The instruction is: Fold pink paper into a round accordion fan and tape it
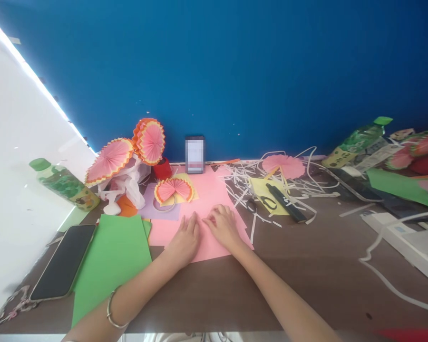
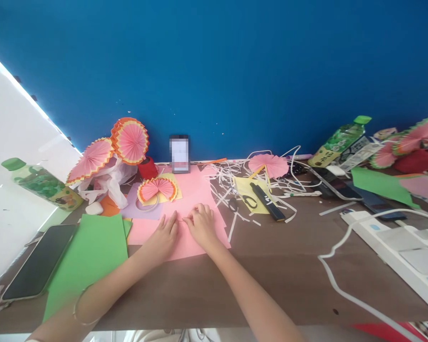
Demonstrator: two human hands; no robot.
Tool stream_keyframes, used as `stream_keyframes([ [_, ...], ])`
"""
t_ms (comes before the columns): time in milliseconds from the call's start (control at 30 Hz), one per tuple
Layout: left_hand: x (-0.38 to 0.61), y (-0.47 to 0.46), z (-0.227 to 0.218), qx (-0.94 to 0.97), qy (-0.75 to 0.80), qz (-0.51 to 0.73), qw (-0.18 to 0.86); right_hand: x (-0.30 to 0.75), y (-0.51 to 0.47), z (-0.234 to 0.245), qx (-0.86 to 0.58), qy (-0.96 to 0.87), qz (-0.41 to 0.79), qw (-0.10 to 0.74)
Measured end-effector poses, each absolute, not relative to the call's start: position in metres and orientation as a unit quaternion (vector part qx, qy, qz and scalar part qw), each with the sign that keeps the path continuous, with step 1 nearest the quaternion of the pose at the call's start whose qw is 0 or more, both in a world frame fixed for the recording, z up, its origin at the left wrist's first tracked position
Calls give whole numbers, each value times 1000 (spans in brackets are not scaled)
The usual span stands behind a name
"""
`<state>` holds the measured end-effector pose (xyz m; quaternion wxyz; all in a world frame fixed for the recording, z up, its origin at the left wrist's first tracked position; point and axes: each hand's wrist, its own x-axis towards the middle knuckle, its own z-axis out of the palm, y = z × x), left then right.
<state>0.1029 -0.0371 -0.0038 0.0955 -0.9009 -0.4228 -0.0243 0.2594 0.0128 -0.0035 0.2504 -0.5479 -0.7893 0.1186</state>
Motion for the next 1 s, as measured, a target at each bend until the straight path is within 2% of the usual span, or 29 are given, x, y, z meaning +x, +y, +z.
stream_keyframes([
  [267,108,-38,-3,-889,-443,-72,90,260,10,-3,-560,-789,103,232],
  [533,110,-39,0,-886,-445,-46,124,254,7,1,-586,-782,75,199],
  [800,109,-38,-2,-882,-455,-66,106,268,9,-3,-574,-779,79,238],
  [1000,110,-37,-3,-878,-462,-73,106,269,9,-3,-568,-794,55,211],
])
